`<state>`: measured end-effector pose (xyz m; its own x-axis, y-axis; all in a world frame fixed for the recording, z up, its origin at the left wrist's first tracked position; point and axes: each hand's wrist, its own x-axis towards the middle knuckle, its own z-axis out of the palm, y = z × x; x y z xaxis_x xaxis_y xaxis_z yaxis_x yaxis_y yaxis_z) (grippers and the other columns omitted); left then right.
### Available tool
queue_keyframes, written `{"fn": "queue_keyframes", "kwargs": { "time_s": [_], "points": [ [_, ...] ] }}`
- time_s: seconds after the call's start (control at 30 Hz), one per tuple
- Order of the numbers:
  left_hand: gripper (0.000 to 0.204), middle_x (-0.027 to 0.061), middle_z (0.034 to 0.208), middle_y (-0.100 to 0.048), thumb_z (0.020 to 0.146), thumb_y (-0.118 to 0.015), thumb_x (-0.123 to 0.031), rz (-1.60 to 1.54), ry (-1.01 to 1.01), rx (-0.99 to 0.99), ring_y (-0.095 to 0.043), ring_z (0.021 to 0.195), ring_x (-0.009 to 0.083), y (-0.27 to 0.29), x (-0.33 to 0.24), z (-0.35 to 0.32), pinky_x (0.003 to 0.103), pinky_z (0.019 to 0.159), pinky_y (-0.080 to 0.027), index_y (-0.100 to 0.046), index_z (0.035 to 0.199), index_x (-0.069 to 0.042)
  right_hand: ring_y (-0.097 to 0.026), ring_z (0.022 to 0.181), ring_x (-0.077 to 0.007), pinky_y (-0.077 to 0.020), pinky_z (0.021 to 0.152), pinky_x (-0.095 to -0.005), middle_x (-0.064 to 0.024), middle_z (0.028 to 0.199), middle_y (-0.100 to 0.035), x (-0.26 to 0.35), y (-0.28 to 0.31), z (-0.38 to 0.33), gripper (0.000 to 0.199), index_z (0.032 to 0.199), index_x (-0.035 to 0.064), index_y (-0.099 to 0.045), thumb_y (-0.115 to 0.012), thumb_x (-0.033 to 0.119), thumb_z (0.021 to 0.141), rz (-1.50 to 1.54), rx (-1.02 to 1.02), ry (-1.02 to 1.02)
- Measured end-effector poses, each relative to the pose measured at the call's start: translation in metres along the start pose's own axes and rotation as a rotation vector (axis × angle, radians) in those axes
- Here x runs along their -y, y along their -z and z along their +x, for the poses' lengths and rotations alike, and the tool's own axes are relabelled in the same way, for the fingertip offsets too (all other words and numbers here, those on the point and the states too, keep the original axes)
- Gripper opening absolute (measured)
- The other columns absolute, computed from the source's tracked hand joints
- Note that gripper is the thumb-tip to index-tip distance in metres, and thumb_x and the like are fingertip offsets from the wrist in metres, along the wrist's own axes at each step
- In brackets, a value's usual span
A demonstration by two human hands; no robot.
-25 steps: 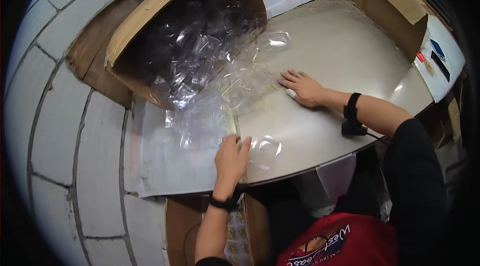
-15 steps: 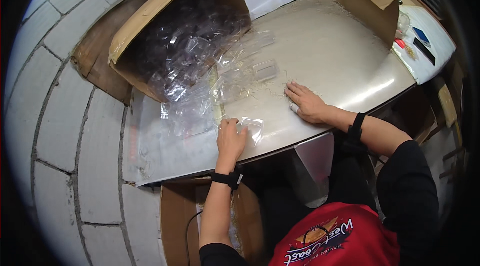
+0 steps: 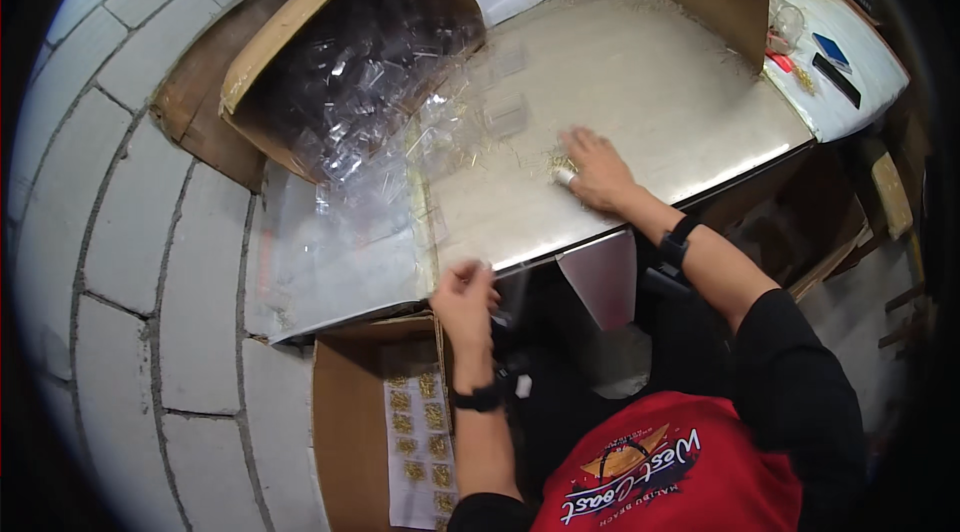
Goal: The person scoops small yellow items from a table into clear plastic containers using a white funnel. They then place the filled containers into a cardboard box. The person repeats this process multiple times, gathering the items from the table and filling new containers.
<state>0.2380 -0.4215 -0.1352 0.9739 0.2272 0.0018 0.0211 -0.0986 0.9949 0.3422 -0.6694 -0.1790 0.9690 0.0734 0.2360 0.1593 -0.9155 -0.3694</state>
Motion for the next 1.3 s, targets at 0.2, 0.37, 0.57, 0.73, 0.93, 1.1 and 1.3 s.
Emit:
{"fn": "queue_keyframes", "kwargs": {
  "time_s": [0.2,0.37,0.57,0.73,0.93,1.1,1.3],
  "points": [
    [0.023,0.0040,0.079,-0.064,0.073,-0.067,0.002,-0.155,0.389,0.281,-0.057,0.062,0.0090,0.030,0.121,-0.097,0.021,0.057,-0.046,-0.065,0.096,-0.001,-0.033,0.133,-0.0314,-0.0301,0.108,-0.0385,-0.0163,0.141,-0.038,0.018,-0.007,-0.006,0.049,0.128,0.0040,-0.048,-0.051,0.010,0.079,0.112,0.072,0.242],
    [0.021,0.0075,0.096,-0.066,0.077,-0.062,0.007,-0.087,0.453,0.415,-0.061,0.083,0.0118,0.051,0.165,-0.157,0.023,0.073,-0.050,-0.066,0.097,0.001,-0.051,0.115,-0.0319,-0.0426,0.095,-0.0393,-0.0157,0.126,-0.053,0.033,0.004,0.032,0.045,0.120,0.0009,-0.053,-0.052,0.005,0.076,0.277,0.155,0.306],
    [0.032,0.0139,0.127,-0.055,0.089,-0.057,-0.012,-0.396,0.734,0.940,-0.057,0.112,0.0244,0.052,0.123,-0.173,0.032,0.089,-0.050,-0.057,0.118,0.001,-0.050,0.116,-0.0347,-0.0428,0.095,-0.0407,-0.0144,0.129,-0.049,0.059,-0.032,0.127,0.048,0.124,0.0025,-0.050,-0.054,0.013,0.077,0.006,0.342,0.282],
    [0.047,0.0195,0.136,-0.043,0.098,-0.042,-0.032,-0.801,0.990,0.831,-0.049,0.122,0.0317,0.070,0.169,-0.185,0.040,0.091,-0.050,-0.042,0.131,0.003,-0.025,0.136,-0.0372,-0.0267,0.109,-0.0463,-0.0117,0.149,-0.026,0.063,-0.043,0.164,0.065,0.141,0.0123,-0.033,-0.049,0.043,0.086,-0.171,0.322,0.216],
    [0.061,0.0195,0.125,-0.053,0.098,-0.032,-0.047,-0.538,1.018,0.604,-0.057,0.112,0.0315,0.021,0.195,-0.123,0.040,0.072,-0.058,-0.045,0.127,0.005,-0.012,0.141,-0.0331,-0.0163,0.113,-0.0485,-0.0092,0.154,-0.016,0.037,-0.024,0.129,0.066,0.146,0.0212,-0.026,-0.041,0.052,0.090,-0.175,0.530,0.383],
    [0.055,0.0167,0.121,-0.056,0.098,-0.034,-0.044,-0.525,0.890,0.768,-0.061,0.104,0.0307,-0.062,0.186,-0.092,0.043,0.071,-0.056,-0.048,0.123,0.003,-0.009,0.142,-0.0300,-0.0113,0.114,-0.0468,-0.0098,0.154,-0.015,-0.003,0.008,0.059,0.063,0.147,0.0189,-0.024,-0.041,0.045,0.092,-0.074,0.521,0.434],
    [0.042,0.0225,0.118,-0.057,0.099,-0.031,-0.026,-0.993,0.911,0.471,-0.058,0.108,0.0345,-0.102,0.204,-0.106,0.043,0.095,-0.047,-0.047,0.123,0.005,-0.020,0.139,-0.0300,-0.0212,0.113,-0.0424,-0.0145,0.149,-0.027,0.018,0.008,-0.044,0.063,0.139,0.0103,-0.037,-0.053,0.008,0.078,0.016,0.177,0.304]
  ]
}}
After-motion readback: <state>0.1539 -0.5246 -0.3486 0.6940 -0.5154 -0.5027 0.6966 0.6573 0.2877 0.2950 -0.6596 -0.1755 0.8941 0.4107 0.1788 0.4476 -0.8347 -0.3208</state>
